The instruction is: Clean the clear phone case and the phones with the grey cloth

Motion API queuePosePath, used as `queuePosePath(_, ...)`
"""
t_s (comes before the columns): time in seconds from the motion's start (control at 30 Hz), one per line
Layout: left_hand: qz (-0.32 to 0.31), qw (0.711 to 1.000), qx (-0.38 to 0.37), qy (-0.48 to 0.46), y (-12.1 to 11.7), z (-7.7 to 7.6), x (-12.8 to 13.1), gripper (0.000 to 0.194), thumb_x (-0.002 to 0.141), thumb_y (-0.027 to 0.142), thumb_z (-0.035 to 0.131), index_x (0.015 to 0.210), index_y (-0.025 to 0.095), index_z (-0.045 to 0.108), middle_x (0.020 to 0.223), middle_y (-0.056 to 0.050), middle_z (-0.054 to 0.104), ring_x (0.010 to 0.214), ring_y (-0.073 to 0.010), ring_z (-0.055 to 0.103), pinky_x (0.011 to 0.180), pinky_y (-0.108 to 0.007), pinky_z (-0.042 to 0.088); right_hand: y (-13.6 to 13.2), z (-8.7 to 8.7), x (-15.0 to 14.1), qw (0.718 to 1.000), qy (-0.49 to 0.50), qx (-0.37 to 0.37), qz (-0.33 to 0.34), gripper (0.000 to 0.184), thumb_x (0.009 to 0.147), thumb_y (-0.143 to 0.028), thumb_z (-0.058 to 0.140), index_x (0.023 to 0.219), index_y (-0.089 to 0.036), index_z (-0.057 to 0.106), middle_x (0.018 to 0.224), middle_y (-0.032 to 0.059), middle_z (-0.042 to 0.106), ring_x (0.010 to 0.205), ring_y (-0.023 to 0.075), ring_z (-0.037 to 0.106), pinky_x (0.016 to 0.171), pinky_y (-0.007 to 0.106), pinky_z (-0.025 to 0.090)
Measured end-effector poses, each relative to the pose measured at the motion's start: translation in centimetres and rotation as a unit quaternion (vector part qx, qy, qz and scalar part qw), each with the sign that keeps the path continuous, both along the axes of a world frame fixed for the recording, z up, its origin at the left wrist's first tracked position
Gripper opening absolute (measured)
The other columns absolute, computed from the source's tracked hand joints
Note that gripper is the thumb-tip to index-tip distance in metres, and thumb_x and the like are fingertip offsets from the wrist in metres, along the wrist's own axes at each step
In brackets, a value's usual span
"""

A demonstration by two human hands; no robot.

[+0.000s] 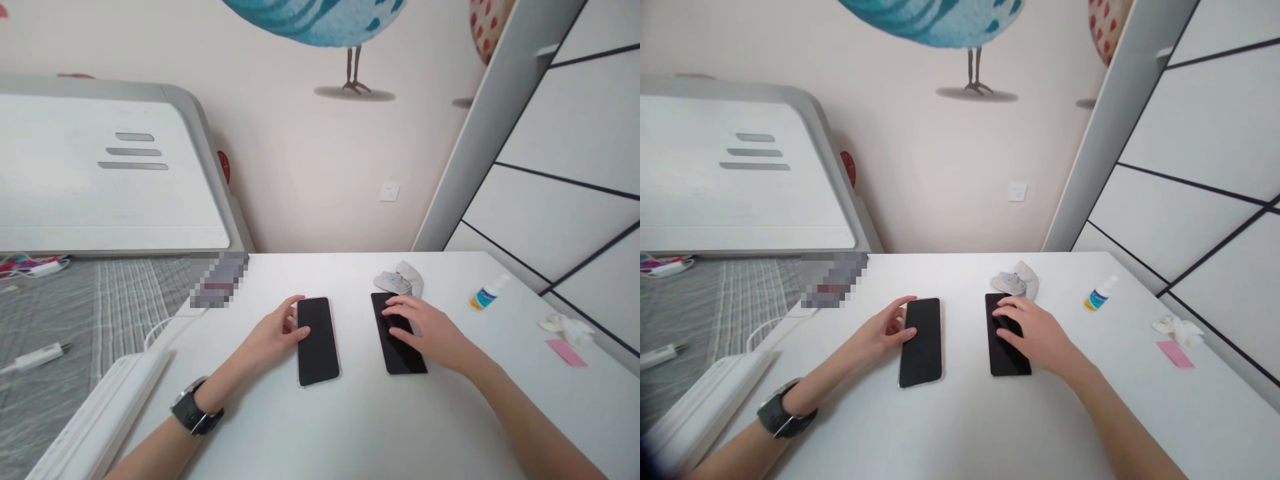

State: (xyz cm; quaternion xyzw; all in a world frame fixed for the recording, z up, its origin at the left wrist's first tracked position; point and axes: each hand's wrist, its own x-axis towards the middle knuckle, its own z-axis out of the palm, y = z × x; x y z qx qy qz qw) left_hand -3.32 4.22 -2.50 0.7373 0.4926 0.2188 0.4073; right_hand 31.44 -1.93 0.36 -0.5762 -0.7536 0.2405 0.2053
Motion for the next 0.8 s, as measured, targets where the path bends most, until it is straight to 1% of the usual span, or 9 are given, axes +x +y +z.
queuePosePath(0.07,0.008,0.999,0.041,0.019,0.1,0.1,-0.1,0.059,0.086,0.043,0.064,0.139,0.022,0.048,0.106,-0.007,0.064,0.096,-0.0279,0.061,0.090,-0.047,0.048,-1.2,-2.1,1.0,0.997,-0.075,0.022,0.029,0.053,0.097,-0.052,0.056,0.147,-0.037,0.052,0.165,0.0007,0.033,0.150,0.0318,0.035,0.121,0.053,0.033)
queuePosePath(0.13,0.003,0.997,0.073,0.031,0.2,0.1,-0.2,0.056,0.084,0.041,0.066,0.135,0.020,0.054,0.110,-0.009,0.062,0.106,-0.0306,0.056,0.099,-0.049,0.043,-2.0,-3.7,0.7,0.992,-0.108,0.033,0.051,0.059,0.103,-0.052,0.045,0.158,-0.037,0.033,0.169,-0.0009,0.022,0.156,0.0281,0.018,0.126,0.054,0.021)
queuePosePath(0.17,-0.003,0.996,0.085,0.035,0.3,0.1,-0.2,0.055,0.084,0.041,0.065,0.134,0.020,0.055,0.113,-0.009,0.062,0.110,-0.0311,0.055,0.102,-0.049,0.041,-2.3,-4.1,0.1,0.991,-0.115,0.036,0.065,0.059,0.105,-0.051,0.040,0.160,-0.036,0.027,0.170,-0.0007,0.019,0.157,0.0267,0.013,0.127,0.054,0.018)
queuePosePath(0.3,-0.027,0.991,0.116,0.054,0.6,-0.1,-0.4,0.057,0.083,0.042,0.067,0.134,0.019,0.057,0.125,-0.011,0.057,0.121,-0.0318,0.050,0.110,-0.050,0.037,-1.9,-4.5,-4.3,0.981,-0.128,0.059,0.130,0.059,0.106,-0.050,0.038,0.161,-0.033,0.025,0.170,0.0007,0.016,0.158,0.0263,0.011,0.127,0.057,0.015)
queuePosePath(0.4,-0.039,0.989,0.128,0.069,0.9,-0.3,-0.8,0.057,0.083,0.042,0.067,0.134,0.021,0.057,0.127,-0.010,0.056,0.123,-0.0310,0.050,0.111,-0.049,0.038,-1.3,-4.3,-7.1,0.978,-0.128,0.087,0.137,0.059,0.106,-0.045,0.038,0.161,-0.027,0.027,0.170,0.0039,0.016,0.158,0.0267,0.010,0.126,0.057,0.017)
queuePosePath(0.5,-0.047,0.986,0.140,0.080,1.2,-0.5,-1.4,0.056,0.081,0.042,0.069,0.132,0.022,0.058,0.125,-0.009,0.058,0.121,-0.0299,0.052,0.109,-0.048,0.041,-1.2,-4.5,-8.3,0.980,-0.117,0.100,0.124,0.059,0.105,-0.043,0.040,0.161,-0.025,0.028,0.170,0.0052,0.019,0.158,0.0260,0.013,0.126,0.057,0.018)
queuePosePath(0.67,-0.051,0.983,0.154,0.085,1.4,-0.7,-1.7,0.054,0.082,0.044,0.070,0.130,0.024,0.060,0.125,-0.008,0.059,0.120,-0.0289,0.054,0.109,-0.046,0.043,-1.5,-4.6,-8.4,0.984,-0.070,0.109,0.120,0.059,0.103,-0.043,0.047,0.158,-0.026,0.035,0.168,0.0061,0.026,0.156,0.0277,0.021,0.126,0.058,0.018)
queuePosePath(0.73,-0.049,0.983,0.154,0.085,1.5,-0.8,-1.9,0.056,0.083,0.047,0.069,0.134,0.024,0.058,0.125,-0.008,0.059,0.118,-0.0280,0.056,0.107,-0.044,0.046,-1.1,-4.4,-7.7,0.989,-0.020,0.117,0.083,0.053,0.100,-0.045,0.053,0.150,-0.028,0.048,0.160,0.0057,0.043,0.150,0.0267,0.036,0.124,0.052,0.027)
queuePosePath(0.8,-0.043,0.984,0.153,0.085,1.6,-0.8,-2.1,0.059,0.087,0.052,0.065,0.139,0.025,0.055,0.126,-0.007,0.058,0.113,-0.0261,0.060,0.102,-0.042,0.050,-0.2,-4.0,-6.2,0.992,0.018,0.126,0.013,0.038,0.101,-0.045,0.053,0.133,-0.028,0.063,0.139,0.0047,0.065,0.131,0.0235,0.058,0.114,0.043,0.043)
